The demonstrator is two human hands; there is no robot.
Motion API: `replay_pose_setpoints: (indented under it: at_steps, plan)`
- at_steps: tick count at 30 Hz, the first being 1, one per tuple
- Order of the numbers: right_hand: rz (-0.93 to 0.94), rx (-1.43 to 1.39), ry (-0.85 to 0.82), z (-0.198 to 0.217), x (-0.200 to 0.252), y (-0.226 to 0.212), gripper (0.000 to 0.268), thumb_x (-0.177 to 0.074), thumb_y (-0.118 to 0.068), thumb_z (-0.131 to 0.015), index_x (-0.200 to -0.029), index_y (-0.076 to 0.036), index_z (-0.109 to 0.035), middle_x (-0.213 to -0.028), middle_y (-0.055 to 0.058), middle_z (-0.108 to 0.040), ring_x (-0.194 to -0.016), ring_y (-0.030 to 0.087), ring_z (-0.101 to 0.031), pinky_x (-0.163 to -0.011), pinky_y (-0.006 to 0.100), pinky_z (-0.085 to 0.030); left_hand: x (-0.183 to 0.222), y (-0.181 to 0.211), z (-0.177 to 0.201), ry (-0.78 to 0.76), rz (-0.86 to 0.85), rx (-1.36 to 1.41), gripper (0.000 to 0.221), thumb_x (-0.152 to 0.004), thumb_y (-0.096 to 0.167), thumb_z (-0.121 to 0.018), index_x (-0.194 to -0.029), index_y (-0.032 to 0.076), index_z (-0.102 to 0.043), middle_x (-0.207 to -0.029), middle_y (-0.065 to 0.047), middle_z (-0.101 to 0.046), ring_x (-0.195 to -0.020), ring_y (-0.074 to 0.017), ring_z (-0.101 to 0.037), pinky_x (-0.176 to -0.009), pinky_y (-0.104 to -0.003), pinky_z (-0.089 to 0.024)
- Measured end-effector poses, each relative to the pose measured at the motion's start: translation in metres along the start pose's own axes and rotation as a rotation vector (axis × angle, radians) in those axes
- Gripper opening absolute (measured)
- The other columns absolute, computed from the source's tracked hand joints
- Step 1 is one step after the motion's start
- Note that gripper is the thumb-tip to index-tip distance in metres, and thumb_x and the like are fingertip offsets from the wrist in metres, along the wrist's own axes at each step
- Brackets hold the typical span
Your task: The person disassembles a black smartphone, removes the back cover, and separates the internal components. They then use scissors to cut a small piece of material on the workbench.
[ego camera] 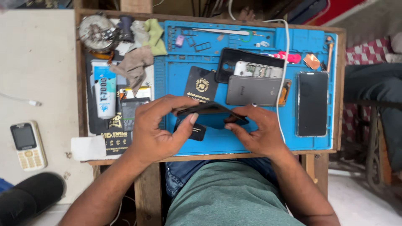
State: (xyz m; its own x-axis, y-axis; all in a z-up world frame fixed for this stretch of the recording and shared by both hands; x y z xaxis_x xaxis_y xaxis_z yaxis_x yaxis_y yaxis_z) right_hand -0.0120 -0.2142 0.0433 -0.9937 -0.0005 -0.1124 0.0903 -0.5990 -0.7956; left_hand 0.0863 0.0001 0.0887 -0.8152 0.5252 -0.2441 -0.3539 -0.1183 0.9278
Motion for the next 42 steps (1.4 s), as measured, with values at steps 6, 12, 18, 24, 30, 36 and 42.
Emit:
replay_pose_setpoints:
  at_steps: [6, 12, 18, 24, 30, 36, 42]
  plan:
    - [-0.238, -0.484, 0.050, 0.038, -0.006, 0.019, 0.052, -0.088, -0.026, -0.086, -0.132, -0.003, -0.071, -0.102, 0.005, -0.072, -0.096, 0.011, -0.065, -0.089, 0.025, -0.052, 0.001, -0.031, -0.034, -0.246, 0.384, 0.450, 0.060, -0.093, 0.009, -0.071, -0.147, 0.007, -0.047, -0.109, -0.007, -0.077, -0.093, -0.0083, -0.073, -0.078, -0.023, -0.060]
    - [-0.065, -1.107, -0.053, 0.026, -0.018, -0.001, 0.133, -0.066, -0.052, -0.096, -0.164, -0.004, -0.022, -0.136, 0.006, -0.058, -0.131, 0.015, -0.059, -0.115, 0.030, -0.045, 0.033, -0.073, -0.092, -0.202, 0.869, 1.111, 0.049, -0.097, 0.011, -0.060, -0.142, -0.004, -0.048, -0.108, -0.008, -0.075, -0.086, -0.0139, -0.074, -0.069, -0.028, -0.062]
    - [-0.093, -0.813, 0.078, 0.012, -0.021, 0.012, 0.121, -0.083, -0.025, -0.089, -0.170, -0.010, -0.006, -0.158, 0.017, -0.048, -0.140, 0.025, -0.060, -0.119, 0.042, -0.053, 0.051, -0.084, -0.112, -0.224, 0.854, 1.248, 0.051, -0.105, 0.020, -0.061, -0.148, -0.004, -0.049, -0.103, -0.011, -0.072, -0.083, -0.0155, -0.073, -0.070, -0.026, -0.060]
    - [-0.053, -1.046, 0.098, 0.001, -0.024, 0.011, 0.111, -0.092, -0.018, -0.082, -0.168, -0.021, 0.000, -0.161, 0.024, -0.045, -0.136, 0.032, -0.064, -0.114, 0.048, -0.059, 0.058, -0.084, -0.121, -0.255, 0.941, 1.220, 0.050, -0.101, 0.025, -0.062, -0.144, 0.002, -0.051, -0.100, -0.007, -0.072, -0.074, -0.0154, -0.072, -0.064, -0.028, -0.062]
    - [-0.074, -1.036, 0.081, -0.005, -0.025, 0.016, 0.104, -0.094, -0.033, -0.078, -0.169, -0.016, -0.009, -0.159, 0.026, -0.048, -0.134, 0.034, -0.065, -0.111, 0.049, -0.060, 0.053, -0.074, -0.122, -0.418, 0.729, 0.950, 0.060, -0.090, 0.027, -0.075, -0.138, 0.001, -0.051, -0.109, -0.003, -0.069, -0.090, -0.0133, -0.072, -0.069, -0.028, -0.063]
    - [-0.114, -1.071, -0.006, -0.019, -0.024, 0.007, 0.097, -0.094, -0.034, -0.078, -0.169, -0.009, -0.022, -0.159, 0.023, -0.048, -0.135, 0.033, -0.063, -0.116, 0.047, -0.056, 0.051, -0.063, -0.114, -0.477, 0.586, 0.831, 0.067, -0.085, 0.020, -0.088, -0.132, -0.007, -0.048, -0.099, -0.009, -0.058, -0.082, -0.0118, -0.059, -0.066, -0.025, -0.050]
    - [-0.152, -1.204, -0.012, -0.024, -0.025, 0.004, 0.097, -0.092, -0.028, -0.077, -0.169, -0.008, -0.020, -0.158, 0.024, -0.048, -0.140, 0.033, -0.059, -0.121, 0.049, -0.051, 0.042, -0.056, -0.108, -0.421, 0.503, 0.685, 0.081, -0.082, 0.030, -0.087, -0.141, -0.003, -0.043, -0.111, -0.007, -0.057, -0.103, -0.0123, -0.060, -0.086, -0.026, -0.052]
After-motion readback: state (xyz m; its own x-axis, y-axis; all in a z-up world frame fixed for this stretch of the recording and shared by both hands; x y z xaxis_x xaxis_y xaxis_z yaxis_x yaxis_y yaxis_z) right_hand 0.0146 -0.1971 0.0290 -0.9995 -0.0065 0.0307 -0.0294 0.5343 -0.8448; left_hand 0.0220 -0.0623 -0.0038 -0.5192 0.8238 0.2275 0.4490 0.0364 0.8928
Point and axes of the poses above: each hand's wrist, its own x-axis away from the middle knuckle, its own z-axis out of the back of the hand, y = z × x, the point moved 7 cm from there along -x, towards the middle knuckle
